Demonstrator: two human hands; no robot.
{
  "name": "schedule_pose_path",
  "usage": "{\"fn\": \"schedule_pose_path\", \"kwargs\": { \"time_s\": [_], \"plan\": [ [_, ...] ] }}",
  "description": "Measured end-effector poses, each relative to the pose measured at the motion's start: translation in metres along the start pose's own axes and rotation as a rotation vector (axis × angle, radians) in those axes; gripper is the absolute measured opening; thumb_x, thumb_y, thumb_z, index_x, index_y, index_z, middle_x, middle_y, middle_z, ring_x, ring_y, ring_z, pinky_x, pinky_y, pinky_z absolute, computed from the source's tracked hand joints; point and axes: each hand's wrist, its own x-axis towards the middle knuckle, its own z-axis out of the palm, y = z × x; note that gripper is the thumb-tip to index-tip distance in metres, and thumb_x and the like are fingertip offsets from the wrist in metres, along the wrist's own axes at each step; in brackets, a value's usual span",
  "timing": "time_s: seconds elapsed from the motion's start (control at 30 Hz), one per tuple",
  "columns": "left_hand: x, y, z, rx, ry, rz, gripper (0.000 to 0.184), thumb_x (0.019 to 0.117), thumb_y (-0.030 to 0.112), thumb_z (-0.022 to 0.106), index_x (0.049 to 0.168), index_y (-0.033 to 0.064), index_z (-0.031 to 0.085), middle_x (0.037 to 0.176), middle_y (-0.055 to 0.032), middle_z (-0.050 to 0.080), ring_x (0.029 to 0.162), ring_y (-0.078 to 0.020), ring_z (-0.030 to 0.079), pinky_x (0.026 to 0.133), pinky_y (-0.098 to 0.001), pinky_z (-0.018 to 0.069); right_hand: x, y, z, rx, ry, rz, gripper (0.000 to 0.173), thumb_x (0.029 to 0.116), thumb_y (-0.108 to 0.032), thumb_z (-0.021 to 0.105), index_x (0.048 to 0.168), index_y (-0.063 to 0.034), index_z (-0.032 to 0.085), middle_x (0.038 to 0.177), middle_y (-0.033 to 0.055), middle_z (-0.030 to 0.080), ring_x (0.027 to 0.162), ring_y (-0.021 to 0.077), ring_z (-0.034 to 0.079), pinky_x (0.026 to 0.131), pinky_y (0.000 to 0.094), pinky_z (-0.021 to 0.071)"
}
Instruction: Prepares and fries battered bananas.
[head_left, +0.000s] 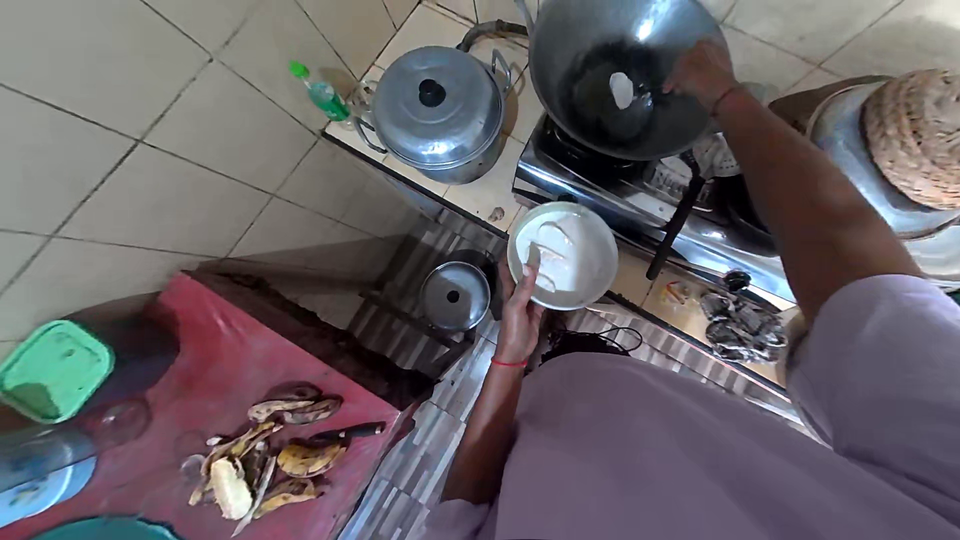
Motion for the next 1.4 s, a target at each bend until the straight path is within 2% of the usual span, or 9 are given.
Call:
{"fn": "schedule_pose_path", "kwargs": {
  "time_s": [0.07, 0.33, 0.6, 0.67, 0.77, 0.8, 0.93, 1.23, 1.4],
  "plan": [
    [-0.005, -0.001, -0.004, 0.0, 0.029, -0.012, 0.056, 0.106, 0.024, 0.04, 0.158, 0.0186, 0.02, 0.13, -0.0114, 0.06, 0.107, -0.0168, 0.067, 0.087, -0.0311, 0.0588, -0.004, -0.018, 0.009, -0.154, -0.024, 0.052, 0.047, 0.1004, -0.019, 0.058, 0.131, 0.0171, 0.054, 0.14, 0.0379, 0.052, 0.134, 0.0531, 0.05, 0.107, 0.0715, 0.0382],
    [-0.013, 0.0, -0.014, -0.018, 0.058, -0.004, 0.059, 0.1053, 0.022, 0.042, 0.158, 0.0208, 0.016, 0.129, -0.0113, 0.059, 0.105, -0.0157, 0.068, 0.085, -0.0291, 0.0594, -0.028, -0.068, 0.03, -0.35, -0.002, -0.009, 0.038, 0.0994, -0.014, 0.058, 0.117, 0.0198, 0.059, 0.128, 0.0418, 0.057, 0.121, 0.0593, 0.056, 0.091, 0.0742, 0.0443],
    [-0.008, 0.002, -0.014, -0.021, 0.03, 0.011, 0.064, 0.1043, 0.027, 0.045, 0.159, 0.0238, 0.013, 0.134, -0.0113, 0.057, 0.108, -0.0178, 0.066, 0.087, -0.0313, 0.0586, -0.02, -0.047, 0.024, -0.191, -0.034, 0.077, 0.044, 0.1029, -0.02, 0.051, 0.127, 0.017, 0.054, 0.136, 0.0385, 0.055, 0.129, 0.0544, 0.053, 0.099, 0.0726, 0.0419],
    [-0.004, 0.003, -0.009, -0.015, 0.018, 0.026, 0.061, 0.1044, 0.03, 0.048, 0.158, 0.0233, 0.018, 0.131, -0.0101, 0.059, 0.106, -0.0178, 0.068, 0.086, -0.032, 0.0593, -0.002, -0.02, 0.025, 0.056, -0.006, 0.098, 0.041, 0.099, -0.016, 0.06, 0.127, 0.0136, 0.059, 0.129, 0.0321, 0.061, 0.12, 0.0441, 0.061, 0.1, 0.0634, 0.0471],
    [0.007, 0.005, -0.002, 0.015, -0.049, 0.032, 0.066, 0.1043, 0.037, 0.051, 0.159, 0.0287, 0.016, 0.137, -0.0078, 0.057, 0.109, -0.0173, 0.066, 0.086, -0.0323, 0.0588, -0.005, 0.008, 0.017, 0.508, -0.031, 0.152, 0.007, 0.0979, -0.01, 0.057, 0.101, -0.0057, 0.062, 0.082, -0.0018, 0.063, 0.057, 0.0014, 0.047, 0.053, 0.0185, 0.0421],
    [0.011, 0.006, 0.002, 0.042, -0.064, 0.037, 0.066, 0.1035, 0.042, 0.053, 0.158, 0.0305, 0.018, 0.136, -0.0064, 0.057, 0.108, -0.0163, 0.066, 0.085, -0.0319, 0.0592, -0.012, 0.011, 0.009, 0.624, -0.071, 0.199, 0.006, 0.099, -0.01, 0.055, 0.098, -0.0101, 0.06, 0.075, -0.0058, 0.062, 0.049, -0.0026, 0.042, 0.046, 0.0142, 0.036],
    [0.028, 0.014, 0.024, 0.116, -0.114, 0.039, 0.066, 0.1031, 0.047, 0.052, 0.157, 0.0315, 0.018, 0.138, -0.0071, 0.055, 0.11, -0.0177, 0.065, 0.085, -0.0343, 0.0584, -0.054, 0.008, -0.026, 0.722, -0.07, 0.177, 0.013, 0.0983, -0.014, 0.059, 0.089, -0.015, 0.067, 0.065, -0.0109, 0.057, 0.044, -0.0024, 0.036, 0.041, 0.0152, 0.0301],
    [0.056, 0.014, 0.051, 0.078, -0.179, 0.081, 0.059, 0.1053, 0.041, 0.047, 0.155, 0.0256, 0.019, 0.135, -0.0112, 0.055, 0.11, -0.0199, 0.064, 0.085, -0.0359, 0.0577, -0.185, -0.026, -0.045, 0.563, -0.092, -0.302, 0.014, 0.095, -0.007, 0.059, 0.095, -0.0061, 0.073, 0.075, -0.0076, 0.063, 0.056, -0.0044, 0.046, 0.052, 0.0155, 0.0412],
    [0.048, 0.015, 0.042, 0.06, -0.16, 0.089, 0.06, 0.1054, 0.04, 0.047, 0.156, 0.0267, 0.019, 0.136, -0.0114, 0.056, 0.11, -0.0204, 0.064, 0.085, -0.0364, 0.058, -0.232, -0.04, -0.02, 0.146, 0.015, -0.489, 0.02, 0.1014, -0.014, 0.06, 0.103, -0.0017, 0.076, 0.091, 0.0185, 0.072, 0.084, 0.0319, 0.069, 0.079, 0.0578, 0.0524]
  ]
}}
